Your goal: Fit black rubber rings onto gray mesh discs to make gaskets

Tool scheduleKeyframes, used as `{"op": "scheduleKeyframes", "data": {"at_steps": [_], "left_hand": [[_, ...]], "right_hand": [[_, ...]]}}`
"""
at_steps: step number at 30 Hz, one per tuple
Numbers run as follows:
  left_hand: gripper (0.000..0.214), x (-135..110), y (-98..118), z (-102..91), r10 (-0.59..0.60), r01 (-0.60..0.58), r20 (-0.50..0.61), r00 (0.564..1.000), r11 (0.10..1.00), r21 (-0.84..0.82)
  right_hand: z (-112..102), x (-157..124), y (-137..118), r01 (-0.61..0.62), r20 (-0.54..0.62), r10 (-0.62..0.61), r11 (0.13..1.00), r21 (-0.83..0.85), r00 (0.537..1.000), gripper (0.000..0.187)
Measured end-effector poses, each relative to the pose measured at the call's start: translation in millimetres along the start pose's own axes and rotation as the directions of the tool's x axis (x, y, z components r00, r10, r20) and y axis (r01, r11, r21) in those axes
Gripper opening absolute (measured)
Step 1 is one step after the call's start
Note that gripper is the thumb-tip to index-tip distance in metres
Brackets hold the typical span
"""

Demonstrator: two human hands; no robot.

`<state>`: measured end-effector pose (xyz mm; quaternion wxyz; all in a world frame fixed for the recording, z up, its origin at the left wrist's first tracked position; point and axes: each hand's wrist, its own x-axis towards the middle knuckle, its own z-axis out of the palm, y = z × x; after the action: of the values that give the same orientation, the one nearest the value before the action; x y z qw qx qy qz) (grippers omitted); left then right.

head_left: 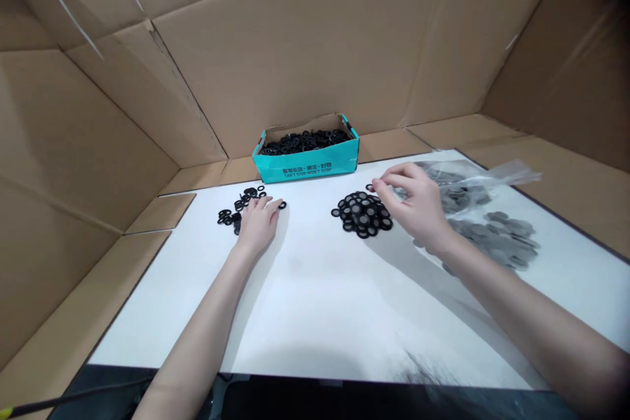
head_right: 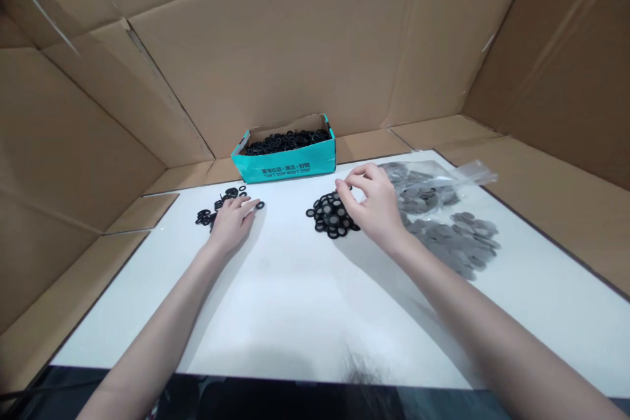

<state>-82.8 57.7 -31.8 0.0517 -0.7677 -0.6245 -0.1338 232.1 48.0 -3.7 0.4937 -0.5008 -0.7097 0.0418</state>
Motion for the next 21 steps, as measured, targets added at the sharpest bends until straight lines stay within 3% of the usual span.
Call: {"op": "scheduleKeyframes", "data": {"at_steps": [6, 12, 17, 21], "left_hand": [[0.024, 0, 8, 6.9, 0.01, -0.011, -0.05, 0.999, 1.0, -0.01], [0.02, 1, 9, 5.0, 0.006, -0.007, -0.065, 0.998, 1.0, -0.015], [0.015, 1, 9, 3.1, 0.031, -0.034, -0.074, 0.997, 0.999, -0.039], [0.018, -1, 10, 2.1, 0.052, -0.057, -0.094, 0.994, 0.997, -0.05]], "right_hand": [[-31, -9, 3, 0.036, 0.023, -0.035, 0.998, -0.045, 0.999, 0.026], [-59, -29, 31, -0.027, -0.037, 0.02, 0.983, -0.181, 0.999, 0.018], [-72, -48, 57, -0.129, 0.064, 0.158, 0.936, -0.328, 0.985, 0.012], [-72, -57, 74, -0.112, 0.123, 0.19, 0.876, -0.468, 0.974, 0.014]]}}
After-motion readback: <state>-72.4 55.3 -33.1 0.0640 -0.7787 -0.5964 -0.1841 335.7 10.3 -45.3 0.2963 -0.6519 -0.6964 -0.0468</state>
